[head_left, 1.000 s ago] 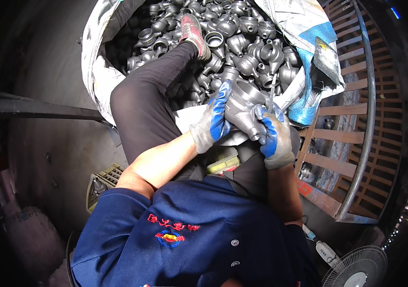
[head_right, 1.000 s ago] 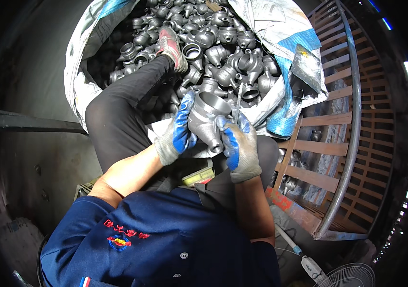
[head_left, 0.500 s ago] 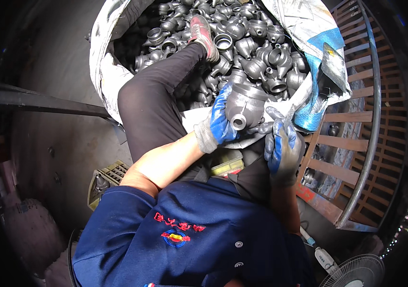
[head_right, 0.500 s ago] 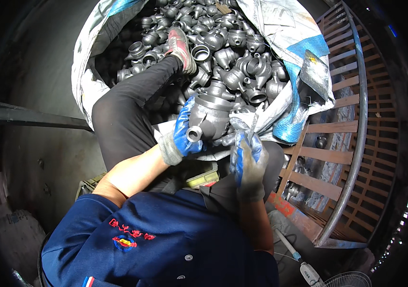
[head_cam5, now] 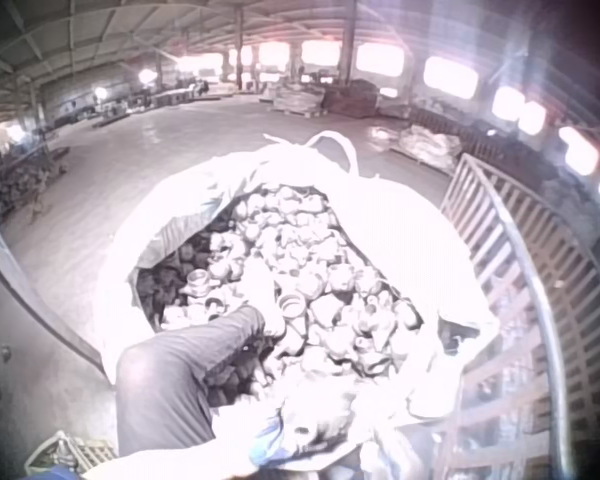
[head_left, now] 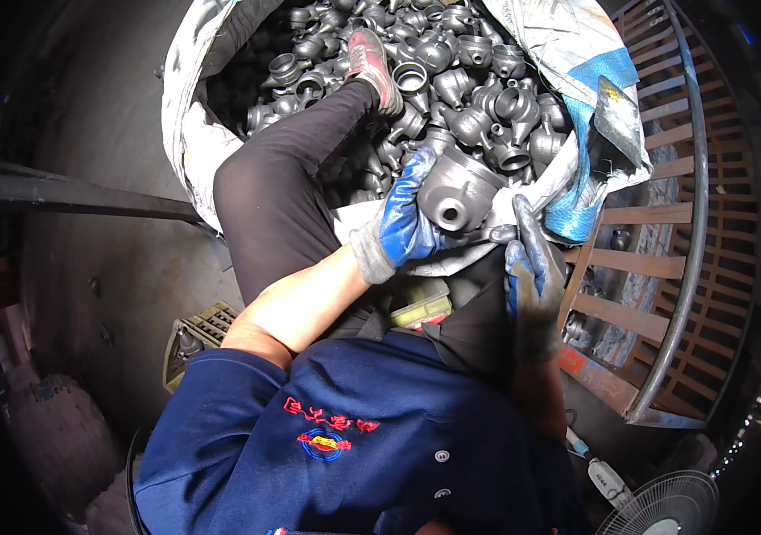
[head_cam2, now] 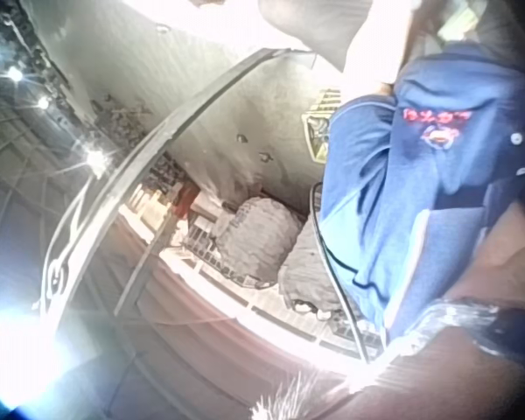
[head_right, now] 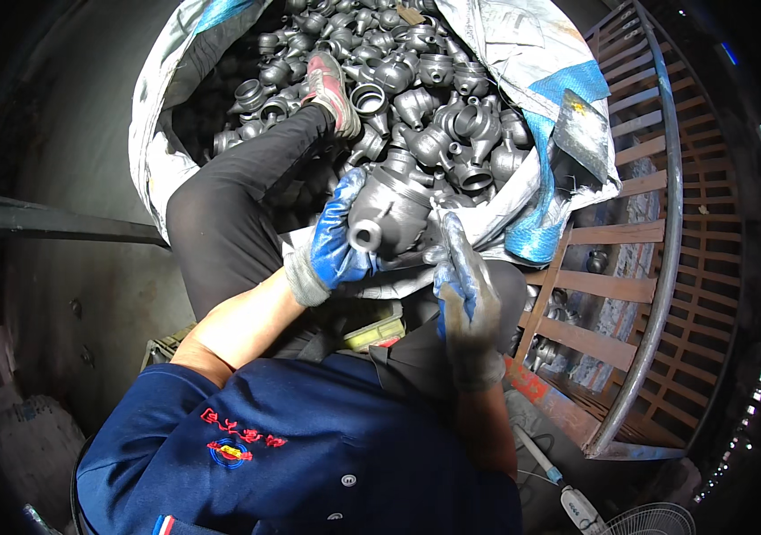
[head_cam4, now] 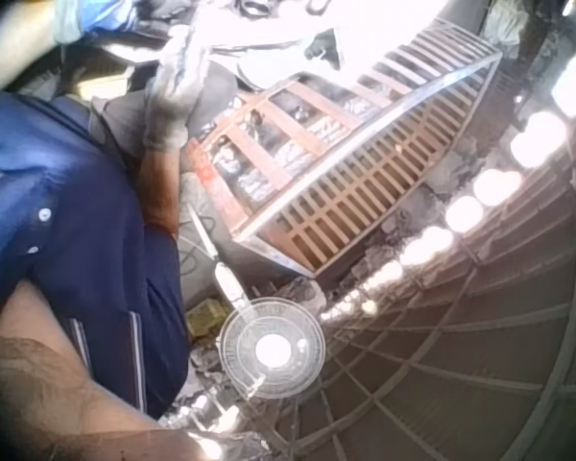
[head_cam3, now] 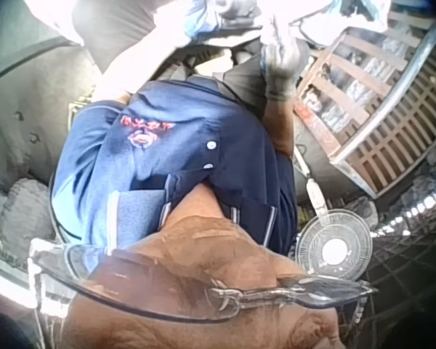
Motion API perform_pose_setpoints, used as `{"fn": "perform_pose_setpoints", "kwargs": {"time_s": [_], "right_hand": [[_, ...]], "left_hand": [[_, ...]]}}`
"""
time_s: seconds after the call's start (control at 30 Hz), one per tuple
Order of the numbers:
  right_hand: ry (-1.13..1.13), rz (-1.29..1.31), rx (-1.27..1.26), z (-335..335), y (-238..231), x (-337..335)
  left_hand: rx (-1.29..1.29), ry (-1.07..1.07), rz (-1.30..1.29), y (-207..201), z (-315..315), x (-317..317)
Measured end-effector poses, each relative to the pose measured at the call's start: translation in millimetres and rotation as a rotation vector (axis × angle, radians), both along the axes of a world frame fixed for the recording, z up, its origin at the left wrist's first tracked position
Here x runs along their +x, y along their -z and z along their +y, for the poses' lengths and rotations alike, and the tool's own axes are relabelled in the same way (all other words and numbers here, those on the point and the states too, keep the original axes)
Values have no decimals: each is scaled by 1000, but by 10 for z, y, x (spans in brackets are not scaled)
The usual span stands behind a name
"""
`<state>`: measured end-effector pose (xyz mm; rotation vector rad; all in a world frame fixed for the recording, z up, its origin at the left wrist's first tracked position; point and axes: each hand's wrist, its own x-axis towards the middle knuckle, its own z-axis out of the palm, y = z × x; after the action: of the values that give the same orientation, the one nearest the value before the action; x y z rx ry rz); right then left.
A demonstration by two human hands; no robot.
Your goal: Scraping and cleaning the inner surfaces of metal fittings or valve bodies using a deburring tool.
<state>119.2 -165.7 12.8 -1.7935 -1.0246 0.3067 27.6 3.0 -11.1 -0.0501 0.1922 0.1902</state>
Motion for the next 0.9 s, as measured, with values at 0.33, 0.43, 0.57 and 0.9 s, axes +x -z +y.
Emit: {"fn": "perform_pose_setpoints", "kwargs": {"time_s": [0.33, 0.43, 0.57, 0.9], "right_hand": [[0, -316, -106, -10, -189, 12], [1, -406, -116, -11, -172, 12], [11, -411, -119, 13, -197, 3], [-67, -508, -191, -11, -218, 83]], "left_hand": [[-158, 46, -137, 121, 13, -31], [-211, 58, -185, 149, 18, -42], [-195, 90, -99, 39, 37, -28], [-54, 75, -12, 126, 29, -77]]}}
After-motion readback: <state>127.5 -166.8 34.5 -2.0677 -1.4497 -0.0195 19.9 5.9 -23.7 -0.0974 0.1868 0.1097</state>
